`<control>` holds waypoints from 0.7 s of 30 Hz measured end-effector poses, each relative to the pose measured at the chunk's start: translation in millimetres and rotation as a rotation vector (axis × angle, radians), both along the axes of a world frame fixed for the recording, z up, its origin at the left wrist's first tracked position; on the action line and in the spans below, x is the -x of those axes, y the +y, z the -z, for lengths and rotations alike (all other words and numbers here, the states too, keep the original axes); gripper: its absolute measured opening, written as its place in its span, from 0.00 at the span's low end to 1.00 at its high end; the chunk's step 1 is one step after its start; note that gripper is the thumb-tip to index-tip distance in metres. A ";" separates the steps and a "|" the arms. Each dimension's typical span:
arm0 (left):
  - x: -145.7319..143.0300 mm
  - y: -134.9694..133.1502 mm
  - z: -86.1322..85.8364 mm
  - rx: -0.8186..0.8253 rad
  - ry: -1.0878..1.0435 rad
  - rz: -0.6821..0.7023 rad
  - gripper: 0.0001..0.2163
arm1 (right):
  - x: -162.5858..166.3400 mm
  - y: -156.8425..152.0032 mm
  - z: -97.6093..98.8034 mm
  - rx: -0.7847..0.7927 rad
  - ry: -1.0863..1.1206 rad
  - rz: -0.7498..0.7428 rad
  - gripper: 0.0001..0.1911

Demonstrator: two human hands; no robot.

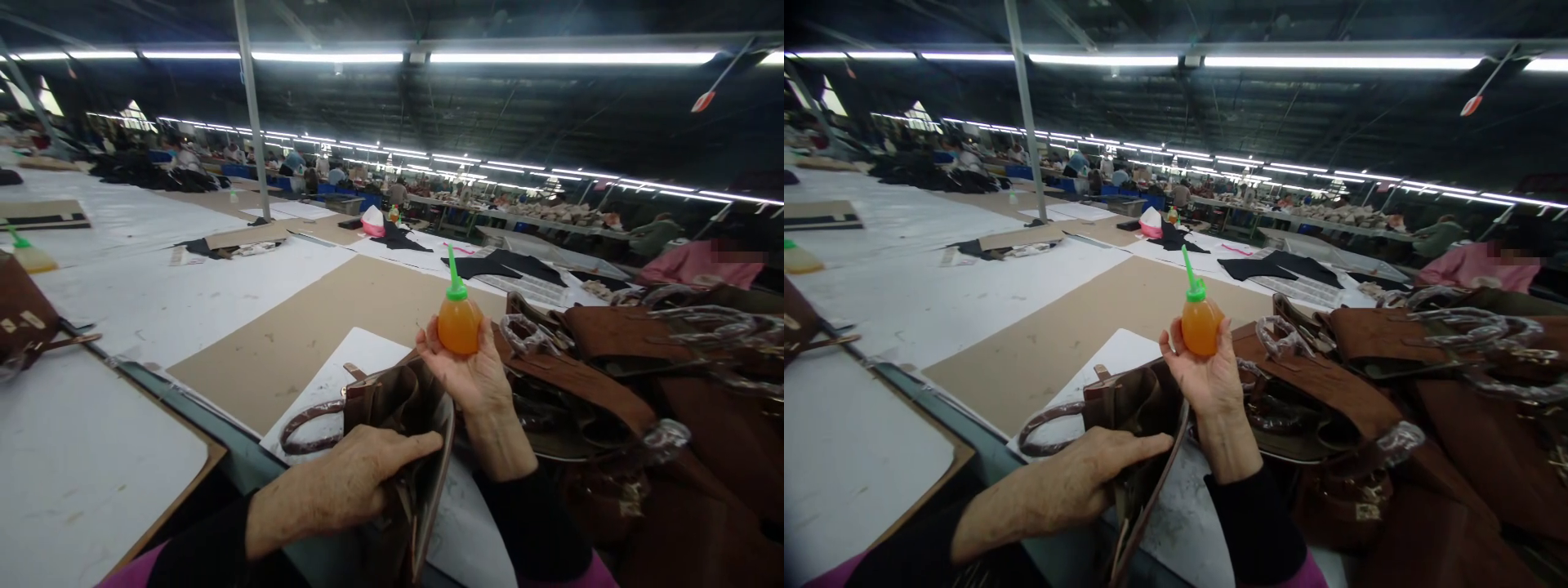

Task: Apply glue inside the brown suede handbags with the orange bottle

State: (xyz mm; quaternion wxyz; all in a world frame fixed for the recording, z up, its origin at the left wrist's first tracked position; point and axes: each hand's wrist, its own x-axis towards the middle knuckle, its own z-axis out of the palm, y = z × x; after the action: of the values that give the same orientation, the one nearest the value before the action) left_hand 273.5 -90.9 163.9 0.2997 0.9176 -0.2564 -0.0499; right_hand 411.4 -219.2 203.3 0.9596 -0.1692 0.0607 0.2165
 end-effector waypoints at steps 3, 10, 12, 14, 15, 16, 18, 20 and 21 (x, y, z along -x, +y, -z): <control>3.2 6.1 -6.7 -0.182 -0.033 0.040 0.32 | -0.3 -0.4 -1.1 0.033 -0.021 0.001 0.13; 46.7 45.7 -35.1 -0.446 -0.059 -0.104 0.36 | -1.5 -11.8 -0.5 0.125 -0.077 -0.001 0.12; 51.8 51.1 -38.7 -0.464 0.031 -0.145 0.27 | -1.5 -10.9 0.5 0.131 -0.089 -0.006 0.15; 48.8 53.2 -37.2 -0.495 0.144 -0.233 0.17 | -1.0 -6.9 1.0 0.139 -0.097 -0.019 0.18; 45.4 54.7 -35.0 -0.515 0.189 -0.288 0.14 | -0.3 -4.5 0.8 0.145 -0.101 -0.025 0.20; 41.6 57.3 -32.4 -0.532 0.212 -0.340 0.12 | 0.8 -2.2 0.5 0.153 -0.104 -0.029 0.22; 34.9 67.7 -29.2 -0.571 0.200 -0.434 0.10 | 4.6 1.1 -1.1 0.177 -0.103 -0.039 0.23; 31.3 84.7 -31.8 -0.619 0.147 -0.496 0.09 | 11.4 2.6 -3.6 0.211 -0.086 -0.061 0.23; 30.7 94.5 -35.5 -0.642 0.118 -0.516 0.09 | 16.0 3.1 -5.0 0.231 -0.071 -0.077 0.23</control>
State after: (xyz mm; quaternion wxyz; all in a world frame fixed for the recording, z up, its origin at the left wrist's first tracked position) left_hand 242.8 3.6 199.4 0.0153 0.9942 0.0282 -0.1030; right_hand 395.4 -216.1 208.3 0.9262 -0.2885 0.0445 0.2385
